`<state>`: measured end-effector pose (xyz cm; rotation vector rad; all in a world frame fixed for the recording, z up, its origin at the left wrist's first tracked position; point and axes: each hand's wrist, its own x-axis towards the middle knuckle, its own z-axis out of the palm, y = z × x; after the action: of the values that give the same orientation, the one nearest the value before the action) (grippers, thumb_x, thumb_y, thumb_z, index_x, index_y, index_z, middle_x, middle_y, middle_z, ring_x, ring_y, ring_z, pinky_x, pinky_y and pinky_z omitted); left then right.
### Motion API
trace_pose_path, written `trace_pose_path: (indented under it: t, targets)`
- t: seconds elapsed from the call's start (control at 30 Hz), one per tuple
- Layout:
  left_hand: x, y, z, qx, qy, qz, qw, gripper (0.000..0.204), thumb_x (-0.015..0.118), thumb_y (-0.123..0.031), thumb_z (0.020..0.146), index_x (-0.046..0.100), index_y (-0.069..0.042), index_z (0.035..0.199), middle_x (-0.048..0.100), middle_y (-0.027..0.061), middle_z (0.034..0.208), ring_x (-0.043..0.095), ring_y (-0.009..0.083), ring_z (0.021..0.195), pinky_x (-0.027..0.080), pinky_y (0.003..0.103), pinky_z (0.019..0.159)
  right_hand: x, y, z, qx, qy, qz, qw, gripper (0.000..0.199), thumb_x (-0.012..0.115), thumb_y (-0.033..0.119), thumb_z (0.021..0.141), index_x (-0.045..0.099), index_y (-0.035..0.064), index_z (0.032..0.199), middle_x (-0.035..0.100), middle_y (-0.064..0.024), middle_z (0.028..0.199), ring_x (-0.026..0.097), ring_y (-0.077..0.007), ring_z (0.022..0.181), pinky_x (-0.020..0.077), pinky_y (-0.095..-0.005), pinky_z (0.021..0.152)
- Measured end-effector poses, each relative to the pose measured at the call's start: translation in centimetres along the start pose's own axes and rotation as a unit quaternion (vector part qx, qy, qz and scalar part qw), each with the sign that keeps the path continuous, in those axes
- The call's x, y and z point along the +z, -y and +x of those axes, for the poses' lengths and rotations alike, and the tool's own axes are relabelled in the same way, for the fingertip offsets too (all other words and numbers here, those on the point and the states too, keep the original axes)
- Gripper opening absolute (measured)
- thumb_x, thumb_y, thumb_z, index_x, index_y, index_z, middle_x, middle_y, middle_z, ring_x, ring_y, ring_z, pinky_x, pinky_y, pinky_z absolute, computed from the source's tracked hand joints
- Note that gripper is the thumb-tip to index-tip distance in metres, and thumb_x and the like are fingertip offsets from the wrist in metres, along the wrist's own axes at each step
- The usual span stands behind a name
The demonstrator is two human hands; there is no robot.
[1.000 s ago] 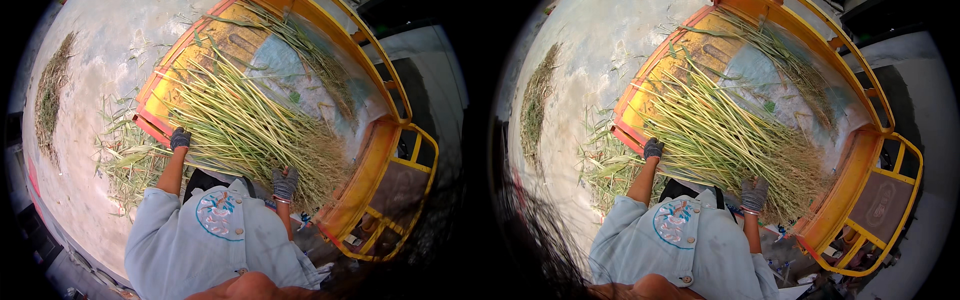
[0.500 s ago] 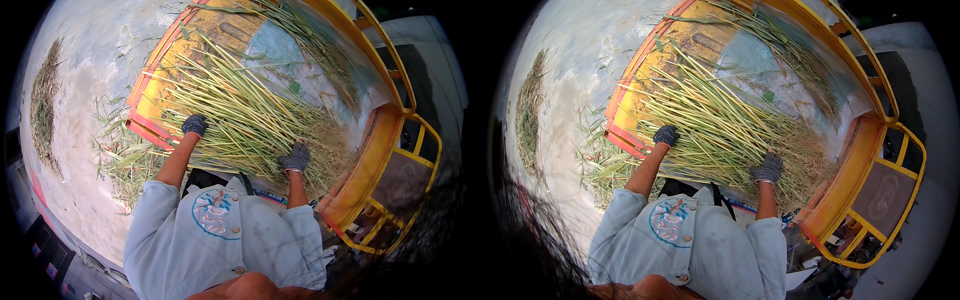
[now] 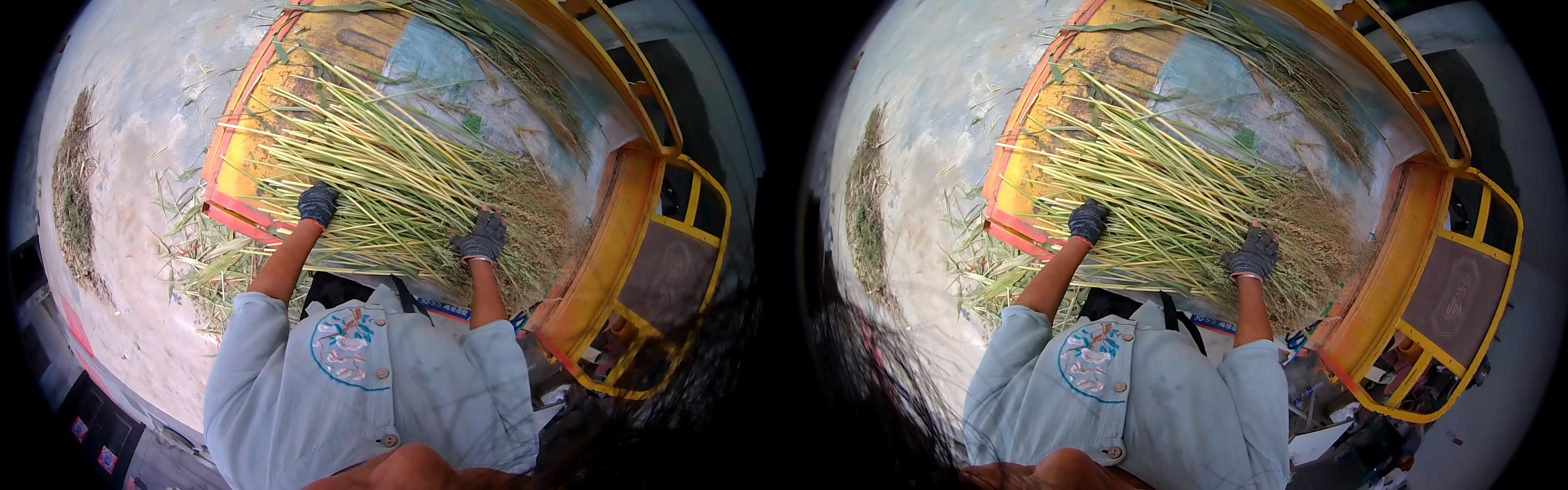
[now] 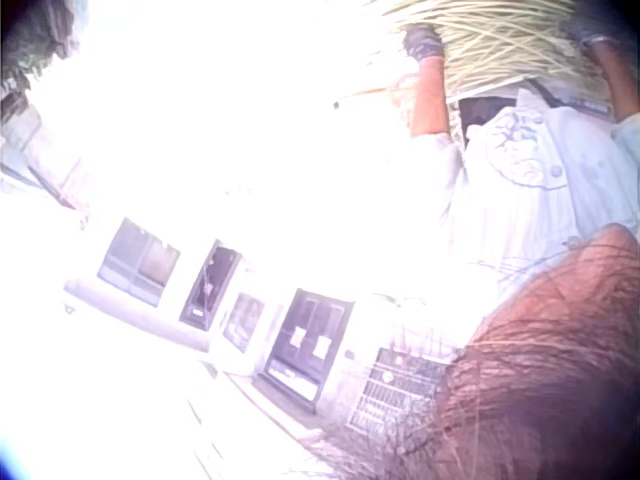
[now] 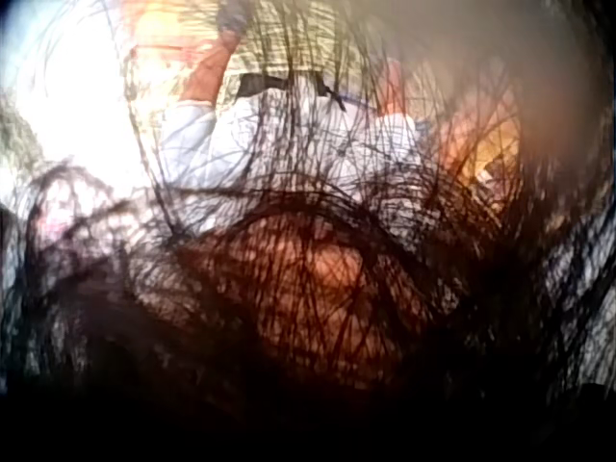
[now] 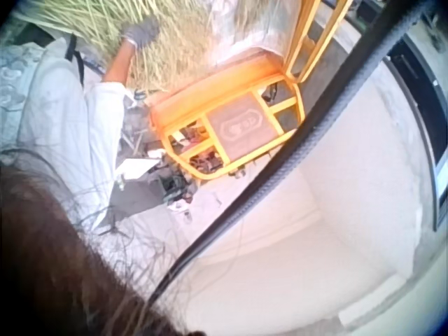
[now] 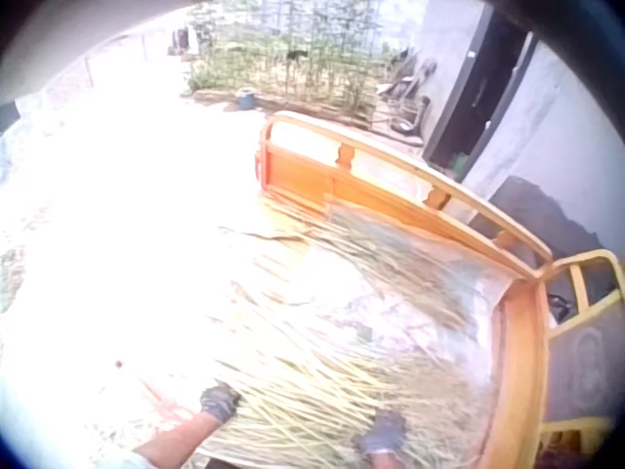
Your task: The person stands at the back of a yellow three-wheeled vehicle and sorts through a large pile of harvested green stalks. They repeatedly pick up bundles of the stalks, inspect them, and arrange them neatly on the vehicle bed. The person wears gloves and handles the plant material directly with their hands.
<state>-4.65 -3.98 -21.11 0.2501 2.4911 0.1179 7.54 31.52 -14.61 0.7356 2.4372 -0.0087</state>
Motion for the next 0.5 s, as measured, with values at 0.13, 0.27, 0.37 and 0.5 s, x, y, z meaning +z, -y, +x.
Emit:
trace_pose_path:
  t: [0.13,0.27,0.37,0.5]
  targets:
    - [-0.7,-0.6,1.3,0.046,0.107,-0.028,0.993,0.025,0.067,-0.029,0.067,0.068,-0.017,0.088,0.058,0.0158,0.096,0.057,0.0319,0.091,0.048,0.042,0.078,-1.0,0.3,0.0,0.012,0.023,-0.009,1.0,0.114,0.075,0.054,0.054,0.008,0.0219,0.14,0.008,-0.0171,0.144,0.01,-0.0392,0.131,0.0159,-0.0495,0.105]
    - [-0.3,1.2,1.3,0.086,0.007,-0.014,0.996,0.02,0.065,-0.027,0.069,0.067,-0.013,0.083,0.06,0.015,0.088,0.058,0.0319,0.086,0.048,0.041,0.075,-1.2,0.1,0.0,0.005,0.025,-0.007,1.0,0.113,0.074,0.054,0.056,0.005,0.0218,0.14,0.006,-0.0172,0.145,0.008,-0.0387,0.132,0.014,-0.0494,0.105]
    - [-1.6,5.7,-0.6,-0.022,-0.13,-0.1,0.986,0.017,0.062,-0.025,0.073,0.062,-0.009,0.08,0.061,0.0156,0.083,0.057,0.0334,0.082,0.046,0.043,0.071,-0.8,-0.1,0.0,0.008,0.031,-0.004,0.999,0.113,0.074,0.053,0.057,0.005,0.0218,0.14,0.006,-0.0176,0.145,0.007,-0.0384,0.132,0.0119,-0.049,0.105]
    - [-3.7,14.2,-5.8,-0.267,-0.4,-0.264,0.836,0.027,0.059,-0.029,0.081,0.056,-0.003,0.074,0.06,0.018,0.072,0.057,0.0339,0.066,0.045,0.039,0.062,-0.7,-0.2,-0.3,0.005,0.03,-0.006,1.0,0.111,0.072,0.053,0.059,0.004,0.0215,0.141,0.006,-0.0181,0.145,0.006,-0.0383,0.133,0.0115,-0.0498,0.105]
